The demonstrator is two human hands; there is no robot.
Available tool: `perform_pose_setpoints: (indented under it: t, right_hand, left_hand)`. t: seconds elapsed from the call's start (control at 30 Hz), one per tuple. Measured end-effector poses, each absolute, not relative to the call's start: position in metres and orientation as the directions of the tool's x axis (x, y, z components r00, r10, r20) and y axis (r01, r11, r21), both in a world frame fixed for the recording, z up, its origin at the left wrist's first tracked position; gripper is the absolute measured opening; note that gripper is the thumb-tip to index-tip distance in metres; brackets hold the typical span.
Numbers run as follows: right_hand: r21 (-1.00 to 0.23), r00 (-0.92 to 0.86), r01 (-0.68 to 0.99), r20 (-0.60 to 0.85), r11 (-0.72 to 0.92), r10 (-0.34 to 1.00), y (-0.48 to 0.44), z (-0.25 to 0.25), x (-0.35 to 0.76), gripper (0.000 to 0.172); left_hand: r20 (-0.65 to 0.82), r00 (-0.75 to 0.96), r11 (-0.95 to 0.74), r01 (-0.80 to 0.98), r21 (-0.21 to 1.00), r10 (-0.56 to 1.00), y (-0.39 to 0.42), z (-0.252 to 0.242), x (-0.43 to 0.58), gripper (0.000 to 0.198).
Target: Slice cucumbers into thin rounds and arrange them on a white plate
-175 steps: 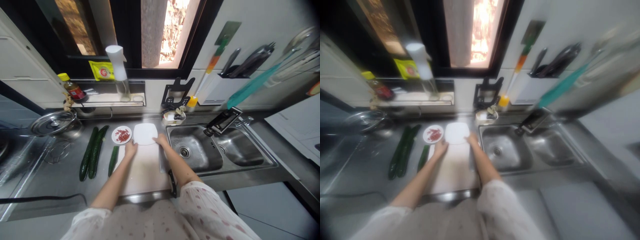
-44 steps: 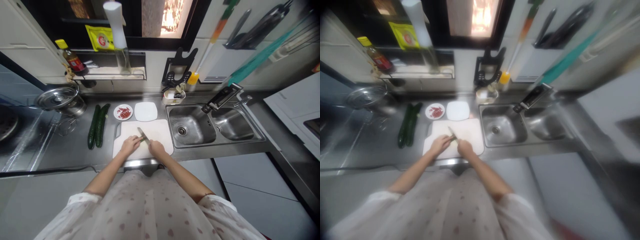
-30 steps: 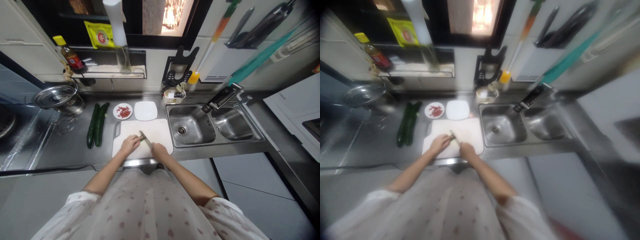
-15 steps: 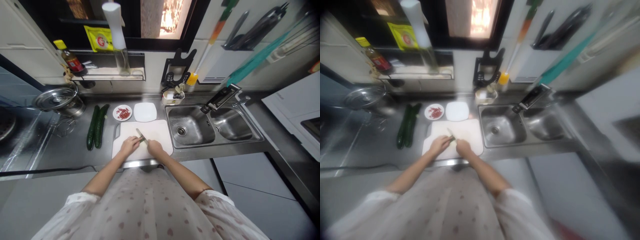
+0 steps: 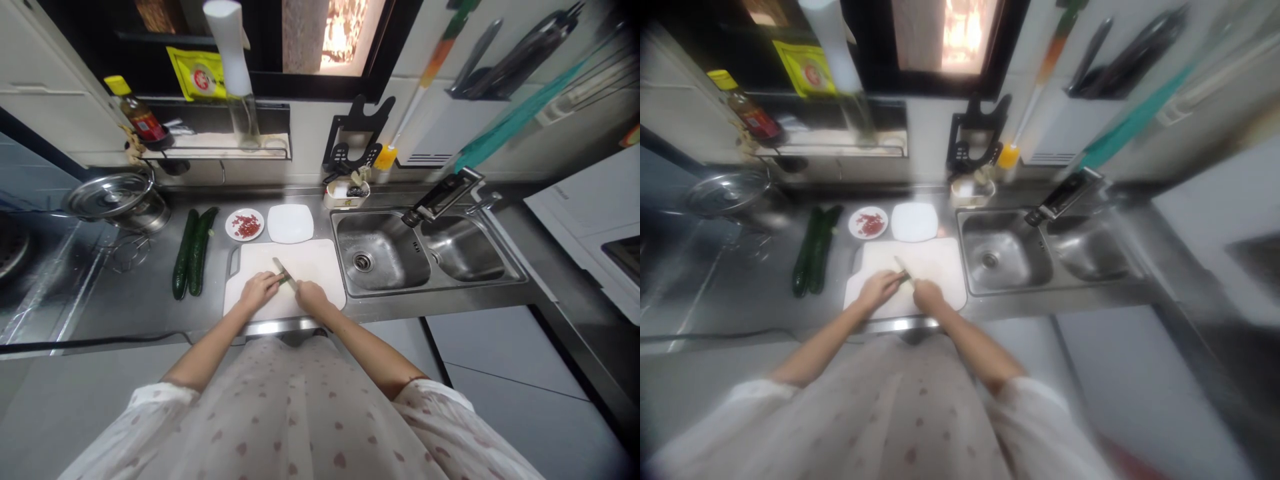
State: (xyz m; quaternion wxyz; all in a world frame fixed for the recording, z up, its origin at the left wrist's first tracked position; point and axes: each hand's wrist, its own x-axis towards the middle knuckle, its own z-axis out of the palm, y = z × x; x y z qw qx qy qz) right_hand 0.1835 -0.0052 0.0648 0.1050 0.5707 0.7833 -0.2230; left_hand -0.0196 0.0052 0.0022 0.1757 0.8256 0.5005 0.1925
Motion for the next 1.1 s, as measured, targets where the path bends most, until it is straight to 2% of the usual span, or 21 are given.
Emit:
perform_pose_setpoints:
  t: [0.47,1.1]
  right_hand:
    - [-0.236,-0.340,0.935,-0.389,0.263,0.856,0.003,0.054,0.175,0.031]
    - [-0.240,-0.313,0.944,-0.425,0.228,0.850,0.004,0.049,0.170,0.031]
  left_hand:
    - [0.153,0.422,-0.440,0.758,0.482,0.894,0.006,0.002,-0.020,0.035]
    - [0.128,0.412,-0.417,0.760,0.498,0.902,0.006,0.005,-0.020,0.035]
